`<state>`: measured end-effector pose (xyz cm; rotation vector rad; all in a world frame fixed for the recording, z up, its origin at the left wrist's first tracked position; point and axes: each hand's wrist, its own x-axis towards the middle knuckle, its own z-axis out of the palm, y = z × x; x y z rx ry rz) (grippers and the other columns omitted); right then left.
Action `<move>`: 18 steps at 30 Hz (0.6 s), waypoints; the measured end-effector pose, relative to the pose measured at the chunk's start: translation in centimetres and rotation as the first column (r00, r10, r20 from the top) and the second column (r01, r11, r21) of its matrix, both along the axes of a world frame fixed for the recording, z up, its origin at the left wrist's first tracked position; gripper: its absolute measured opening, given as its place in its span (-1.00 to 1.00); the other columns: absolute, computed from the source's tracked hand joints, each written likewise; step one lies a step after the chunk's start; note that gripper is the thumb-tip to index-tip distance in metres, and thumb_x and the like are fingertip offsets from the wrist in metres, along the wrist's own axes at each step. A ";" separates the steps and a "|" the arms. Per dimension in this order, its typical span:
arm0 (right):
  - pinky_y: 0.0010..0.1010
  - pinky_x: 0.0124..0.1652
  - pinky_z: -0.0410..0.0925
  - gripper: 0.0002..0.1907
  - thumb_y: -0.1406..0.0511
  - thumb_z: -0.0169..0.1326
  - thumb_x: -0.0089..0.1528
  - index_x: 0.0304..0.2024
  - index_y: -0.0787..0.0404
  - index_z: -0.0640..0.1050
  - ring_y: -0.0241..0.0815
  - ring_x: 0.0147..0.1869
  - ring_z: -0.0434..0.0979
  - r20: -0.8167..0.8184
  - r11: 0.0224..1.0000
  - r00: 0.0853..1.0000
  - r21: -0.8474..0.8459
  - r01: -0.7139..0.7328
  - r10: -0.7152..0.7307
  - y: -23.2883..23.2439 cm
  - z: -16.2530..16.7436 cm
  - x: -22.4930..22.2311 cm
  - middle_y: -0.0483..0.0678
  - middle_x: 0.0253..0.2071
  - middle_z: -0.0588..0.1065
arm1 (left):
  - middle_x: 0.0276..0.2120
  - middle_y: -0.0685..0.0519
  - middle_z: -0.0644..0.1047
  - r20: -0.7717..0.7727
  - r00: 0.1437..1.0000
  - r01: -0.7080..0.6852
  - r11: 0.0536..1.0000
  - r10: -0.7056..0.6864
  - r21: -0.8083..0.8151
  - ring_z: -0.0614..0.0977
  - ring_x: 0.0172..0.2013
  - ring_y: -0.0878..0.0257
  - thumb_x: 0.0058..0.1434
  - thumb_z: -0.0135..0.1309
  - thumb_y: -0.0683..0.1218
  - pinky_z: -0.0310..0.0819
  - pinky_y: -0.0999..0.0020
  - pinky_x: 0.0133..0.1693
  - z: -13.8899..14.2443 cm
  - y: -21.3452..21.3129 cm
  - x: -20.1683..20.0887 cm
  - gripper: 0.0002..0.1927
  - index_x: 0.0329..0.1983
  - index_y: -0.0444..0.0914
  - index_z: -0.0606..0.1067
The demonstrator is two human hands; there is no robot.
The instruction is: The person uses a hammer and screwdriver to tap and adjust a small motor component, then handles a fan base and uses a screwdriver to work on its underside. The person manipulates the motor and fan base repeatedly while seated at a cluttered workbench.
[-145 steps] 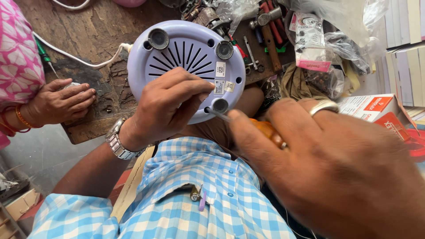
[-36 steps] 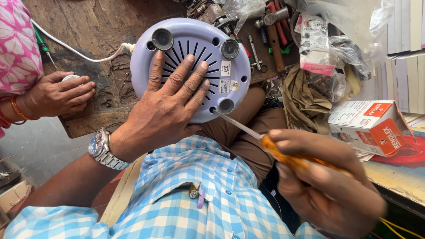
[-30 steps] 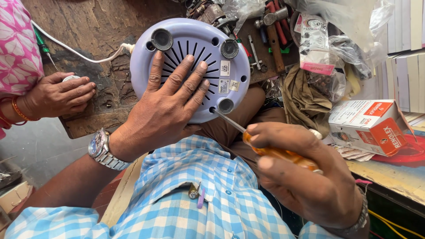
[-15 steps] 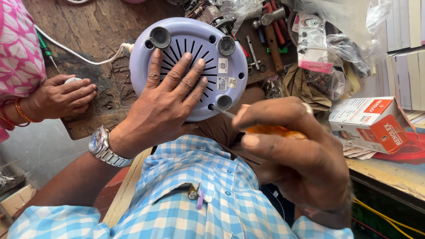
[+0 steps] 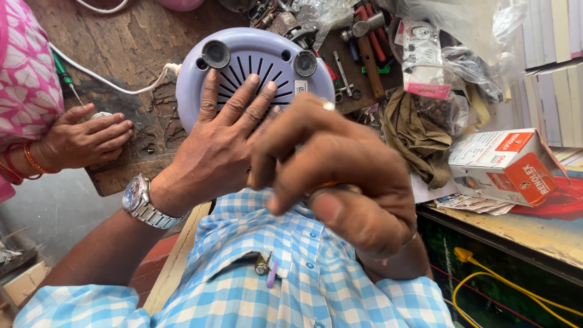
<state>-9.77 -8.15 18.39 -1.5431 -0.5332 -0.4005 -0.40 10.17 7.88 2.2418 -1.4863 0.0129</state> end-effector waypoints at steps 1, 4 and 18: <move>-0.39 -0.32 0.47 -0.76 0.21 0.05 0.35 -0.15 0.28 0.51 -0.27 -0.32 0.52 0.017 1.000 1.000 -0.011 0.004 -0.004 0.0 0.2 0.2 -0.06 -0.38 0.51 | 0.43 -0.28 0.25 -0.013 1.000 0.003 1.000 -0.003 -0.008 0.13 0.47 -0.17 -0.05 0.20 0.44 -0.40 -0.46 0.35 0.0 0.0 0.0 0.06 0.33 -0.39 0.43; -0.42 -0.35 0.46 -0.78 0.24 0.10 0.31 -0.18 0.30 0.50 -0.28 -0.35 0.53 0.138 0.997 0.990 -0.079 0.021 -0.010 -0.1 0.5 0.7 -0.06 -0.42 0.51 | 0.42 -0.27 0.25 -0.033 0.999 0.006 1.000 -0.006 -0.012 0.14 0.46 -0.17 -0.09 0.20 0.45 -0.39 -0.48 0.35 -0.1 -0.3 -0.1 0.07 0.31 -0.38 0.42; -0.50 -0.37 0.39 -0.72 0.23 0.17 0.35 -0.08 0.31 0.46 -0.32 -0.41 0.48 -0.026 0.988 1.000 0.157 0.010 -0.006 -0.4 -0.3 0.4 -0.06 -0.44 0.47 | 0.44 -0.26 0.24 -0.018 1.000 0.003 1.000 -0.003 0.003 0.12 0.47 -0.15 -0.10 0.23 0.44 -0.40 -0.44 0.36 -0.5 -0.4 -0.2 0.08 0.33 -0.37 0.41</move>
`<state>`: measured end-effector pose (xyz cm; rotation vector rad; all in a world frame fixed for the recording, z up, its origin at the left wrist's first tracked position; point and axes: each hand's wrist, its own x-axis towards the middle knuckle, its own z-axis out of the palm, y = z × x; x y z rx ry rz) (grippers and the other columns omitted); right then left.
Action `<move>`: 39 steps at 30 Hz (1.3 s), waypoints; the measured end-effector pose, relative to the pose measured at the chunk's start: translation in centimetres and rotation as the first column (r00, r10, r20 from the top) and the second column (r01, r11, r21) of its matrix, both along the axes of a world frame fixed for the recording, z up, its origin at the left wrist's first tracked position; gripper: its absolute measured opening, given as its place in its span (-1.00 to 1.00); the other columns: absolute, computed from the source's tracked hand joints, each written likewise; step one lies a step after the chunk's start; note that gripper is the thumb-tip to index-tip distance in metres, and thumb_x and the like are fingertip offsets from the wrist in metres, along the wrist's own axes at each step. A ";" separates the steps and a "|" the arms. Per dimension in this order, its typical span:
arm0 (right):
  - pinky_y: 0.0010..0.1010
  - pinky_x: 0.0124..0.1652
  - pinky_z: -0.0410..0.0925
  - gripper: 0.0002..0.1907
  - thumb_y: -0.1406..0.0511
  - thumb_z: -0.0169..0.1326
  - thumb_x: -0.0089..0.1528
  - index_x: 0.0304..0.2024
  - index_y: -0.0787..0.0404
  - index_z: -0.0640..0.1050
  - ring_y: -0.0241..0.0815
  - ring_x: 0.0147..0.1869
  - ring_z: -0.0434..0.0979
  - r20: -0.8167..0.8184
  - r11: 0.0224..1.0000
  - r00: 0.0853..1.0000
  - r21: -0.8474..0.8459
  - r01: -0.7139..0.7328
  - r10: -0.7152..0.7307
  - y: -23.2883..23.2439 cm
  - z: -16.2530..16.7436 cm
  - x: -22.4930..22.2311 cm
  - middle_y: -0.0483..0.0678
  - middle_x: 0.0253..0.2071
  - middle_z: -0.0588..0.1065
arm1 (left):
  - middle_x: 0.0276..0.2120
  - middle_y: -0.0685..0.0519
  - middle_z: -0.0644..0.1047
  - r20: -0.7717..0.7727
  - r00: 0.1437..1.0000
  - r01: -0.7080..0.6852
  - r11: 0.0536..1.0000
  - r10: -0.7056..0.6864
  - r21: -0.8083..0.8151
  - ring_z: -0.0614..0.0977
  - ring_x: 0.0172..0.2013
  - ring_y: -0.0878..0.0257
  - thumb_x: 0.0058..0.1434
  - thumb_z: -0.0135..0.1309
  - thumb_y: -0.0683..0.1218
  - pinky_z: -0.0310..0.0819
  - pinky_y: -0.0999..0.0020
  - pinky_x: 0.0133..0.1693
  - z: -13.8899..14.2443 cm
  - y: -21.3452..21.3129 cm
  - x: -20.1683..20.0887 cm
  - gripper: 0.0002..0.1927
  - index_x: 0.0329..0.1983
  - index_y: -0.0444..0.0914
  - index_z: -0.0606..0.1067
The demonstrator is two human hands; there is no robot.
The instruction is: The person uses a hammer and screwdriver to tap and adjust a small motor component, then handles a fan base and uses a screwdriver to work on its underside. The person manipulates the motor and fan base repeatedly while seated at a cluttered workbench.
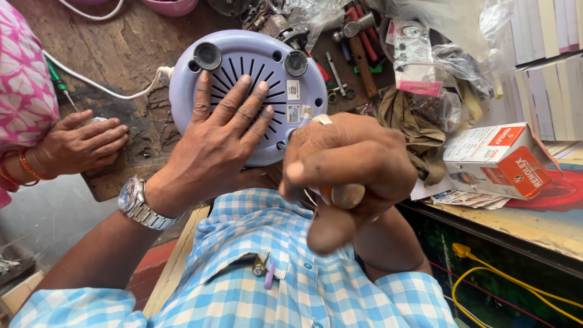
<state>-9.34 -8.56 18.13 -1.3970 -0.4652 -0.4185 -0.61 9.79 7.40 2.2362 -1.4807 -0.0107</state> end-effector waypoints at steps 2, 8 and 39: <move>-0.50 -0.38 0.40 -0.73 0.23 0.16 0.35 -0.10 0.32 0.48 -0.32 -0.42 0.50 -0.038 0.999 0.999 -0.025 0.036 -0.037 -0.4 -0.6 -0.3 -0.05 -0.44 0.48 | 0.43 -0.28 0.23 -0.036 0.999 0.003 1.000 -0.004 -0.027 0.12 0.47 -0.17 -0.07 0.21 0.47 -0.41 -0.45 0.36 0.0 0.0 0.1 0.09 0.32 -0.38 0.40; -0.49 -0.42 0.44 -0.75 0.23 0.15 0.35 -0.17 0.34 0.52 -0.31 -0.43 0.55 -0.009 0.994 0.998 -0.094 0.062 -0.063 -0.8 1.9 2.0 -0.03 -0.44 0.53 | 0.43 -0.30 0.24 0.017 1.000 0.012 0.997 -0.014 0.083 0.12 0.47 -0.18 -0.09 0.20 0.38 -0.41 -0.41 0.35 1.0 -0.3 0.3 0.03 0.34 -0.33 0.36; -0.14 -0.20 0.42 -0.66 0.18 0.22 0.10 -0.11 0.14 0.53 0.05 -0.12 0.55 -0.083 -0.101 0.996 -0.992 -0.078 0.046 -1.4 13.0 0.7 0.07 -0.07 0.48 | -0.33 -0.02 0.60 -0.154 0.935 0.230 0.874 -0.321 -0.427 0.65 -0.36 0.02 0.04 0.22 -0.17 0.52 0.19 -0.36 4.0 -2.6 1.3 -0.66 -0.09 -0.29 0.53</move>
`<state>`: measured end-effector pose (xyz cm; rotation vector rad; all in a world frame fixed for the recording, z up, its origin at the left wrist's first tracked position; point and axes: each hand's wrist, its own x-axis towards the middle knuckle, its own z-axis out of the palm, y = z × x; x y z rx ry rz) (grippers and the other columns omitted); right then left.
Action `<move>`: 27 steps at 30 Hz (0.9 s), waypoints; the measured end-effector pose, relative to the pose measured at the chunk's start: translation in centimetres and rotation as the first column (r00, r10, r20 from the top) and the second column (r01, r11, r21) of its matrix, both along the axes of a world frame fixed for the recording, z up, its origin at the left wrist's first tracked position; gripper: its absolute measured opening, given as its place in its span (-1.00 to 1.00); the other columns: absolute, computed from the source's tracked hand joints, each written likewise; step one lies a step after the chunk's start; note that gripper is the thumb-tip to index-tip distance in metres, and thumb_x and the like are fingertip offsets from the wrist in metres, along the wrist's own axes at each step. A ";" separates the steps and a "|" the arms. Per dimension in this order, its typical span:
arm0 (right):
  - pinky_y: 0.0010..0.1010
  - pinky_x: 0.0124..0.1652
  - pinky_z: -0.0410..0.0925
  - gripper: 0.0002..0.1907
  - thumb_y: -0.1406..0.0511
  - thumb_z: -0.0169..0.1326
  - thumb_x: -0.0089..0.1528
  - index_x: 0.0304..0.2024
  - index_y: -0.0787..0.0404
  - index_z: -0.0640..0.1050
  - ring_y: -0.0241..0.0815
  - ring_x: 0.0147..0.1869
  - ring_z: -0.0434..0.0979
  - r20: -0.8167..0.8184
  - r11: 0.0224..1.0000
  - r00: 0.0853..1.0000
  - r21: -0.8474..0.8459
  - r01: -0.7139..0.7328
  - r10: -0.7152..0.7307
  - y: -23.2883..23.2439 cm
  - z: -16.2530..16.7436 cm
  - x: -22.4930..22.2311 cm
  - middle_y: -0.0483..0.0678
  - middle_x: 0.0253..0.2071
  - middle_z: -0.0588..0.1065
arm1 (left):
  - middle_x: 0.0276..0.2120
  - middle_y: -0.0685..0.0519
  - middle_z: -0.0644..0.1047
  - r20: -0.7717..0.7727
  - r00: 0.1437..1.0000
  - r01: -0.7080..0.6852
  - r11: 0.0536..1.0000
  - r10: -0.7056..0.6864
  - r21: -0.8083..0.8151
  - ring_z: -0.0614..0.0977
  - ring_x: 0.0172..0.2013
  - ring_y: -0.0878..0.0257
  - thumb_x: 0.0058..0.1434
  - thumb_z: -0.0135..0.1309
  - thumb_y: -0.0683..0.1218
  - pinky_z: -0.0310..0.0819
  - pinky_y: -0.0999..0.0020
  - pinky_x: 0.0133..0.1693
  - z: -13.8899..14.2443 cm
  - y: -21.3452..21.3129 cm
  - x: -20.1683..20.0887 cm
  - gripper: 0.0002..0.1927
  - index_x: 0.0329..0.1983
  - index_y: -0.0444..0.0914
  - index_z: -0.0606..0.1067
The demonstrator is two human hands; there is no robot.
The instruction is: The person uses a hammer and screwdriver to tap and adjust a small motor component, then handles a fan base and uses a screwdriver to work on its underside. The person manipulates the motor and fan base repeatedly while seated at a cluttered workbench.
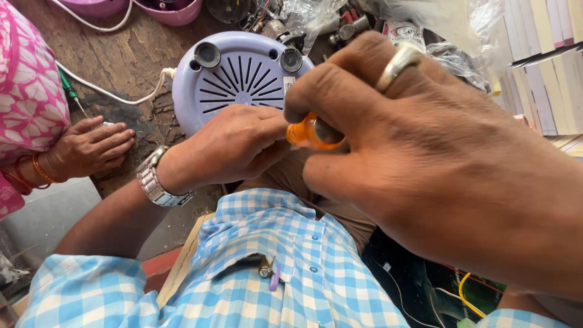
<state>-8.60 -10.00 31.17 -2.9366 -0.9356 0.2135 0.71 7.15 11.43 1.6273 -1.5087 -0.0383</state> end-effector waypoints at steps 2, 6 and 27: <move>-0.14 -0.21 0.42 -0.67 0.19 0.23 0.10 -0.12 0.13 0.53 0.04 -0.14 0.55 -0.003 1.000 1.000 -0.014 0.011 -0.011 -0.1 -0.3 -0.5 0.06 -0.08 0.49 | -0.31 0.06 0.62 -0.013 1.000 0.014 0.999 -0.014 0.051 0.66 -0.33 0.09 0.05 0.24 -0.12 0.52 0.23 -0.34 -0.1 0.0 -0.1 -0.67 -0.09 -0.20 0.57; -0.16 -0.24 0.42 -0.70 0.21 0.25 0.10 -0.14 0.10 0.53 0.02 -0.18 0.55 -0.004 0.998 1.000 -0.053 0.027 -0.027 0.1 -0.4 -1.7 0.04 -0.09 0.50 | -0.41 0.08 0.58 0.116 0.986 -0.138 0.976 0.120 0.168 0.64 -0.37 0.15 0.15 0.37 0.10 0.48 0.21 -0.37 0.8 0.1 -0.8 -0.67 -0.23 -0.19 0.55; -0.43 0.16 0.54 -0.41 0.46 0.17 0.44 0.34 0.20 0.10 -0.12 0.18 0.62 -0.109 0.524 0.944 0.809 0.267 -0.312 -1.9 -8.8 -4.6 0.09 0.08 0.51 | -0.48 -0.02 0.49 0.311 0.946 -0.127 0.777 -0.092 0.617 0.63 -0.46 0.04 0.14 0.15 -0.06 0.53 0.10 -0.43 2.8 4.7 2.3 -0.81 -0.36 -0.27 0.44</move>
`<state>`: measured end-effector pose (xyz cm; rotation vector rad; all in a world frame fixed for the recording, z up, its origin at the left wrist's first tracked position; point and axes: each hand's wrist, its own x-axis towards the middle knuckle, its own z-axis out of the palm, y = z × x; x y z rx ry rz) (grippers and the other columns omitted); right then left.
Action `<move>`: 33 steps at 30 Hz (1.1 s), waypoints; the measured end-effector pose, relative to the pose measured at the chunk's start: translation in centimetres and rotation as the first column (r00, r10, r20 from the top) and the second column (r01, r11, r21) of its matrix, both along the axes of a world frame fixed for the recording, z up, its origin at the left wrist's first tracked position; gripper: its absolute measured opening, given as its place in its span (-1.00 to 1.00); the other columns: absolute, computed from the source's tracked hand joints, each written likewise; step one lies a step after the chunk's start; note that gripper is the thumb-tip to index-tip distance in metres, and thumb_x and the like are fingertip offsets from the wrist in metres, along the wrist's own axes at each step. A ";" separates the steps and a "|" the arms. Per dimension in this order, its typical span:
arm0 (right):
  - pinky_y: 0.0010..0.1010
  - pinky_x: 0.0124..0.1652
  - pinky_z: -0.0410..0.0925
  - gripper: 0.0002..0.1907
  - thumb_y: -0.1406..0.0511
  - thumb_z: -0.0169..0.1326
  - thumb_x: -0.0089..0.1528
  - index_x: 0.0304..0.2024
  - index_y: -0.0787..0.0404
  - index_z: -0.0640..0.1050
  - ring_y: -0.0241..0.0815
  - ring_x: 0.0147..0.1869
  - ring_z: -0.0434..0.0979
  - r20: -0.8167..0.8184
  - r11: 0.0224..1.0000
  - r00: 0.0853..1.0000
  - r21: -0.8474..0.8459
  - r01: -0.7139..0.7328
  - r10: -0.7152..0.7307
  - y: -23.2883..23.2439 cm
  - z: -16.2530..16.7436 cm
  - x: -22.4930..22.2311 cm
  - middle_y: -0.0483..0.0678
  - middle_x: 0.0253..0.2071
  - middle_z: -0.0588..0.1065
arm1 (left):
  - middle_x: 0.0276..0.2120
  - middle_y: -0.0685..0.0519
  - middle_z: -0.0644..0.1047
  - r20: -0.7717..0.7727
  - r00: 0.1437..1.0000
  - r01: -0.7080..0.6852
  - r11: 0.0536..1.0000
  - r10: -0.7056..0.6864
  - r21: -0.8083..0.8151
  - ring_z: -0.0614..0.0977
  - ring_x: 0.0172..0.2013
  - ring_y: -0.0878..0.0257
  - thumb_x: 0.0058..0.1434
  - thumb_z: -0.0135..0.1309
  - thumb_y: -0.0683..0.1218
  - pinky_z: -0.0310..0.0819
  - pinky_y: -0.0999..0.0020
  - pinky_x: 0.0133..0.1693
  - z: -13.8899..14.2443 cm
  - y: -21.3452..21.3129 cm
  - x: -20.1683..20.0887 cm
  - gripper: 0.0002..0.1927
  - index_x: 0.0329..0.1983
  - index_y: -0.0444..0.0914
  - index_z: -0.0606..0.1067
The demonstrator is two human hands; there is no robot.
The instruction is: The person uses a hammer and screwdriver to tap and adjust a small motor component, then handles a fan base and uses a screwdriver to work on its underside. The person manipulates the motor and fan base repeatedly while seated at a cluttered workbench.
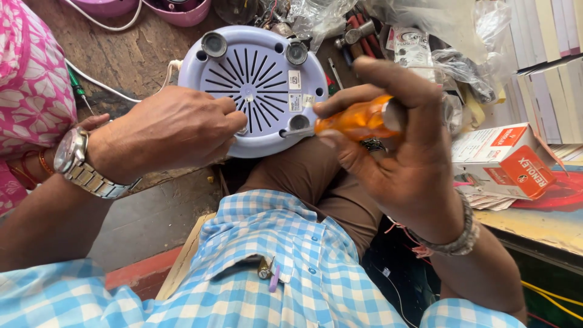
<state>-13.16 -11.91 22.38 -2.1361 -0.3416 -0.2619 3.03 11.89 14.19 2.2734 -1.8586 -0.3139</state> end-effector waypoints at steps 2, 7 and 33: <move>-0.39 0.15 0.54 -0.37 0.46 0.17 0.46 0.38 0.16 0.06 -0.12 0.17 0.66 0.044 0.999 0.998 -0.024 0.047 -0.046 -0.5 0.5 -0.6 0.10 0.06 0.52 | -0.45 -0.02 0.50 -0.003 1.000 -0.029 1.000 0.029 -0.013 0.63 -0.43 0.05 0.18 0.14 -0.07 0.53 0.13 -0.42 -0.3 0.4 -0.1 -0.83 -0.34 -0.27 0.44; -0.36 0.15 0.53 -0.43 0.43 0.15 0.46 0.34 0.18 0.10 -0.10 0.15 0.67 0.101 0.947 0.965 0.240 0.212 -0.242 -0.7 1.8 -1.5 0.10 0.04 0.52 | -0.32 -0.04 0.54 -0.177 0.978 -0.131 0.985 0.110 -0.113 0.64 -0.27 0.04 0.10 0.25 -0.02 0.54 0.10 -0.26 -2.0 1.5 -1.0 -0.70 -0.21 -0.27 0.49; -0.18 0.24 0.47 -0.80 0.35 0.01 0.42 0.05 0.32 0.40 0.05 0.21 0.62 -0.298 0.937 0.904 0.070 0.341 -0.307 5.3 3.5 -5.1 0.23 0.06 0.55 | 0.52 -0.09 0.02 -0.293 0.943 -0.310 0.737 0.157 -0.601 -0.21 0.49 -0.31 -0.13 0.55 0.28 0.06 -0.33 0.39 -9.2 3.4 -4.0 0.01 0.28 -0.26 0.40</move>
